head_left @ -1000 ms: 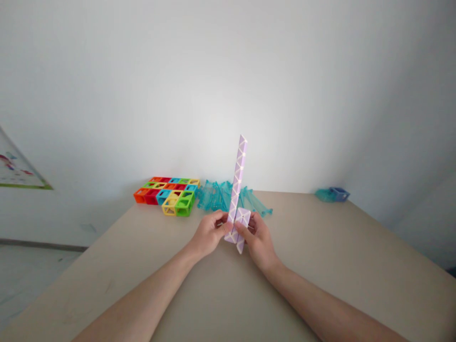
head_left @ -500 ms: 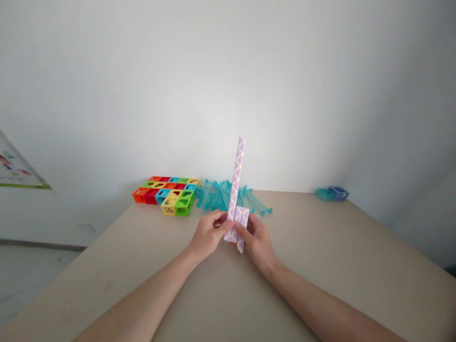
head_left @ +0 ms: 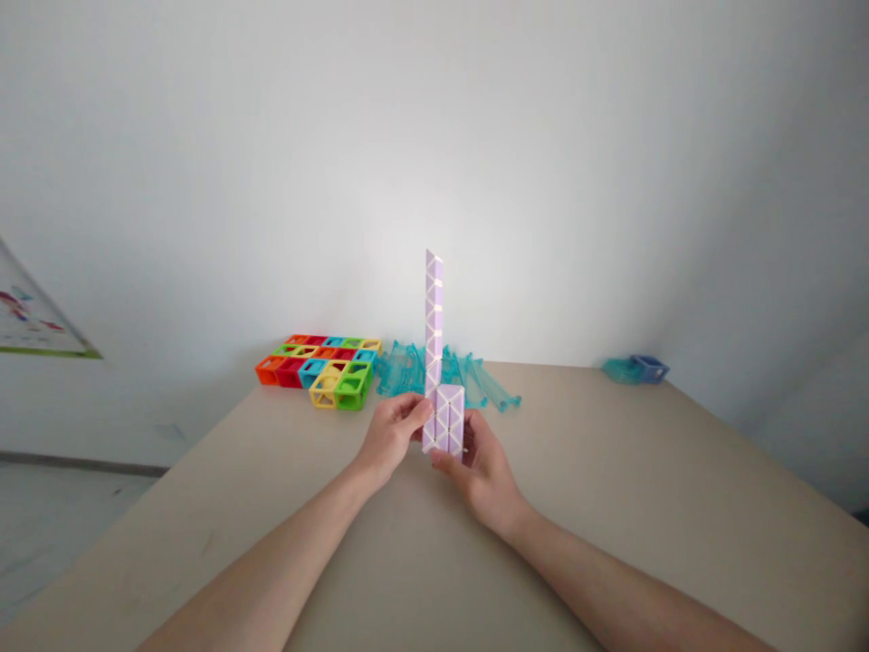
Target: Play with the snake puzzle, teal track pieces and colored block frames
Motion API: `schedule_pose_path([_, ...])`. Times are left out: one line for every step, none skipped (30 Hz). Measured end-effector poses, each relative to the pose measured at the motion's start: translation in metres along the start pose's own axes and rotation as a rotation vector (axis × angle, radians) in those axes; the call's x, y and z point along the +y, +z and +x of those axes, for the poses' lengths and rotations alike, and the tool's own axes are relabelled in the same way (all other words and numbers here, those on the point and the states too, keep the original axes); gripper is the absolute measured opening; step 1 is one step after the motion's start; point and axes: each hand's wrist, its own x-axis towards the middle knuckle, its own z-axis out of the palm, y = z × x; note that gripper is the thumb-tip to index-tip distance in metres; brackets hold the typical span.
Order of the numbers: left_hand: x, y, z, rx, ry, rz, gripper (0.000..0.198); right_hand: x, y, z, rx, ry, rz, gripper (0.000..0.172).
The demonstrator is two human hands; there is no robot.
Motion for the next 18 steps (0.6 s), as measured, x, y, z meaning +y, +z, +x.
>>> schedule_pose_path([0.002,0.000,0.000,0.002,0.004,0.009,0.034,0.000,0.000,-0.001,-0.001,-0.021,-0.021,0.032])
schedule_pose_path([0.003,0.001,-0.001,0.004,0.005,0.013,0.034,-0.001,0.000,-0.002,0.000,-0.042,-0.048,0.031])
schedule_pose_path([0.004,0.001,-0.001,0.009,0.004,0.014,0.035,-0.001,0.000,-0.002,0.000,-0.061,-0.083,0.030])
schedule_pose_path([0.005,0.002,-0.001,0.014,0.003,0.015,0.035,-0.001,0.000,-0.003,0.001,-0.081,-0.126,0.029])
schedule_pose_path([0.006,0.003,-0.001,0.017,0.002,0.018,0.035,-0.001,-0.001,-0.003,0.001,-0.100,-0.174,0.029])
schedule_pose_path([0.007,0.004,-0.001,0.018,0.002,0.021,0.034,-0.002,-0.002,-0.004,-0.001,-0.119,-0.227,0.028])
schedule_pose_path([0.008,0.004,-0.001,0.022,0.004,0.024,0.034,-0.002,-0.003,-0.004,-0.004,-0.142,-0.282,0.028])
schedule_pose_path([0.008,0.005,-0.001,0.036,0.004,0.031,0.033,-0.003,-0.004,-0.005,-0.013,-0.175,-0.338,0.026])
schedule_pose_path([0.008,0.005,-0.001,0.059,-0.001,0.042,0.032,-0.004,-0.005,-0.005,-0.027,-0.220,-0.394,0.025])
schedule_pose_path([0.007,0.005,-0.001,0.084,-0.014,0.059,0.032,-0.006,-0.006,-0.005,-0.044,-0.274,-0.447,0.023])
schedule_pose_path([0.006,0.004,-0.001,0.105,-0.034,0.079,0.032,-0.008,-0.007,-0.005,-0.068,-0.330,-0.497,0.021])
schedule_pose_path([0.005,0.004,0.000,0.117,-0.059,0.096,0.034,-0.010,-0.007,-0.005,-0.095,-0.385,-0.539,0.020])
schedule_pose_path([0.003,0.003,0.000,0.115,-0.086,0.103,0.036,-0.012,-0.008,-0.005,-0.121,-0.430,-0.570,0.020])
schedule_pose_path([0.001,0.002,0.000,0.101,-0.109,0.094,0.038,-0.014,-0.009,-0.004,-0.142,-0.461,-0.590,0.022])
schedule_pose_path([-0.001,0.001,0.001,0.090,-0.122,0.068,0.039,-0.015,-0.010,-0.003,-0.157,-0.481,-0.598,0.025])
schedule_pose_path([-0.002,0.001,0.001,0.088,-0.120,0.036,0.040,-0.016,-0.011,-0.002,-0.167,-0.496,-0.597,0.028])
schedule_pose_path([-0.003,0.001,0.001,0.095,-0.103,0.005,0.040,-0.016,-0.011,0.000,-0.166,-0.508,-0.588,0.030])
schedule_pose_path([-0.003,0.001,0.002,0.105,-0.075,-0.020,0.039,-0.014,-0.012,0.001,-0.149,-0.514,-0.571,0.030])
